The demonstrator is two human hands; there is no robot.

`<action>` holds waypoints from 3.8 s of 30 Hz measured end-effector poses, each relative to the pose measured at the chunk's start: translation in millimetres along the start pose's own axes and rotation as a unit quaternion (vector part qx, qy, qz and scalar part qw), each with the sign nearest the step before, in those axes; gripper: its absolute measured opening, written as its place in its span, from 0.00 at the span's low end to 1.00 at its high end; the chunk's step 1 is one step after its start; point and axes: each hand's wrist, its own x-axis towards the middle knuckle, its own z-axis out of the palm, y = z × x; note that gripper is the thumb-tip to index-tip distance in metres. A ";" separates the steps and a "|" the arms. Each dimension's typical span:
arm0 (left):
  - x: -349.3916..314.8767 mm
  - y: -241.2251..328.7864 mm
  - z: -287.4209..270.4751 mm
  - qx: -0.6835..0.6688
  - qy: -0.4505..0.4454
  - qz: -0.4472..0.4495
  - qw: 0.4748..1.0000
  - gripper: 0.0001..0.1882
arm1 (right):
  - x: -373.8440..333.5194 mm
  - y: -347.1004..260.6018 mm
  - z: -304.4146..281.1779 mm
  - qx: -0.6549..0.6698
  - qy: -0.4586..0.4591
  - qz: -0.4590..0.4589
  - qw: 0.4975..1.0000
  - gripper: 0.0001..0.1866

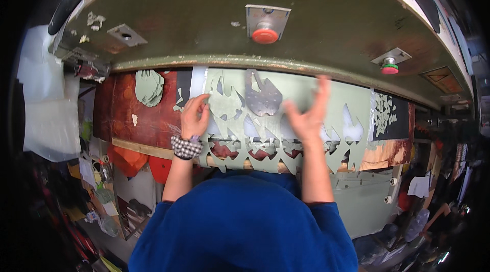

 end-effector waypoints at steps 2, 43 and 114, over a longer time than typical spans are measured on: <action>-25.4 1.1 -10.4 0.013 0.078 -0.015 0.997 0.11 | 22.1 4.9 -50.9 -0.020 0.205 0.015 0.979 0.44; -162.2 19.5 -45.2 0.018 0.141 -0.168 0.976 0.11 | -120.6 -31.9 18.4 -0.036 -0.158 -0.101 0.982 0.54; -84.3 -37.1 -24.1 0.205 -0.008 -0.056 0.977 0.15 | 38.2 17.7 -93.0 -0.172 0.286 0.009 0.943 0.56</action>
